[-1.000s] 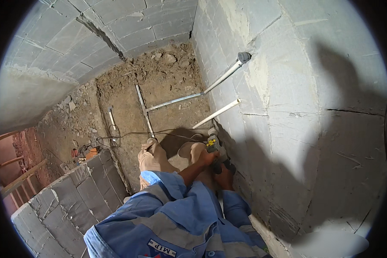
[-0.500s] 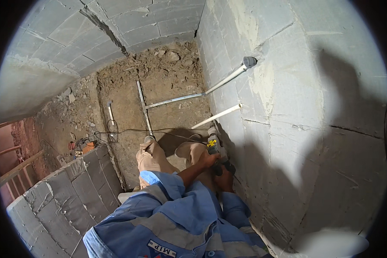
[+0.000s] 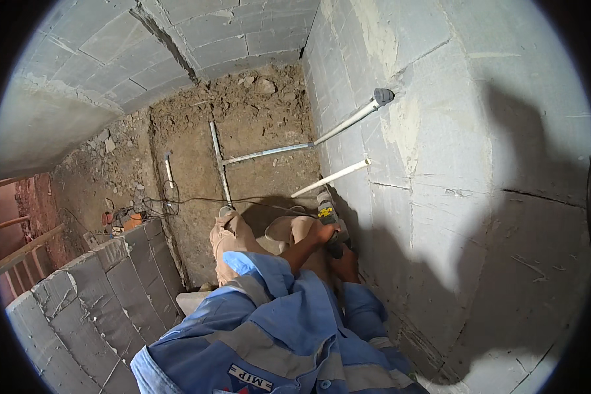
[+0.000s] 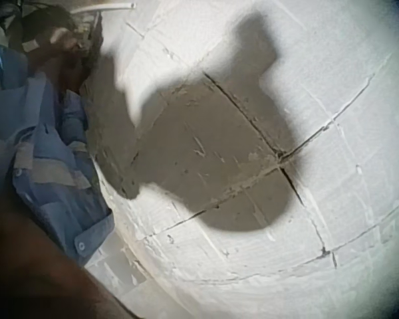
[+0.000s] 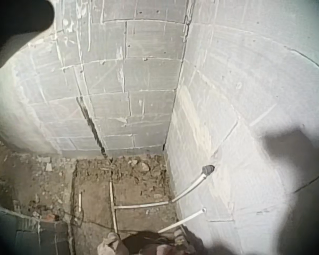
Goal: The person is using a hammer drill to bore into a concrete wall and floor inside a building under renovation.
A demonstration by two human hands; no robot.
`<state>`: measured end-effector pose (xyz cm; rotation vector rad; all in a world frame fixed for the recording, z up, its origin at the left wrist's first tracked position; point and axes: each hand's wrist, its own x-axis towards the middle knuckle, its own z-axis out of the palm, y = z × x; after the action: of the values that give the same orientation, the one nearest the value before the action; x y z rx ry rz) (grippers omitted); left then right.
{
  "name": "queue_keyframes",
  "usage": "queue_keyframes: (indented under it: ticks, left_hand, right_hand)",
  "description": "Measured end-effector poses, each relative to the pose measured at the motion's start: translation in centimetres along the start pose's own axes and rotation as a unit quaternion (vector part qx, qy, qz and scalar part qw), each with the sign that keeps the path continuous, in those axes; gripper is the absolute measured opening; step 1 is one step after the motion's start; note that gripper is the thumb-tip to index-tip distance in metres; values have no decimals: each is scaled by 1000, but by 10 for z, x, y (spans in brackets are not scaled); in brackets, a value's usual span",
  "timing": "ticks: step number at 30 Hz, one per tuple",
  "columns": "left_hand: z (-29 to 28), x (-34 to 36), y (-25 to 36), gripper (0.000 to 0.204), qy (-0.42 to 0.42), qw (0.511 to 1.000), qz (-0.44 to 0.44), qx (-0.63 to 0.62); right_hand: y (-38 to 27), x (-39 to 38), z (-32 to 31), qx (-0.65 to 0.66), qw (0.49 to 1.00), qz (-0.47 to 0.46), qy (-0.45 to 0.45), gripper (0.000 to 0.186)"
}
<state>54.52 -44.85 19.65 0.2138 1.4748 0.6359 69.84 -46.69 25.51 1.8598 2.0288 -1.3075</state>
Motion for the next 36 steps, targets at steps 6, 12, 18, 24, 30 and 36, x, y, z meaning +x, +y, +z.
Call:
queue_keyframes:
  ticks: [6, 12, 18, 24, 30, 36]
  left_hand:
    - [-10, -69, -12, 54, -24, 996, -15, -83]
    - [10, -70, -46, 55, 18, 1000, 11, -3]
    - [11, -33, -44, 59, 21, 1000, -13, -9]
    - [24, -12, -31, 67, 4, 999, 8, 50]
    - [29, -17, -34, 67, 20, 998, -26, 44]
    - [27, -61, -35, 56, 65, 997, 33, 25]
  right_hand:
    - [-28, -52, -8, -92, 992, 74, -41, 51]
    - [-15, -82, 6, -78, 990, 113, -9, 52]
    - [-10, -46, 1, -88, 990, 113, -12, 50]
    - [1, -24, -4, -82, 992, 92, 10, 47]
    - [0, -34, -11, -70, 995, 73, 9, 51]
    - [-10, -71, -17, -93, 989, 112, -19, 54]
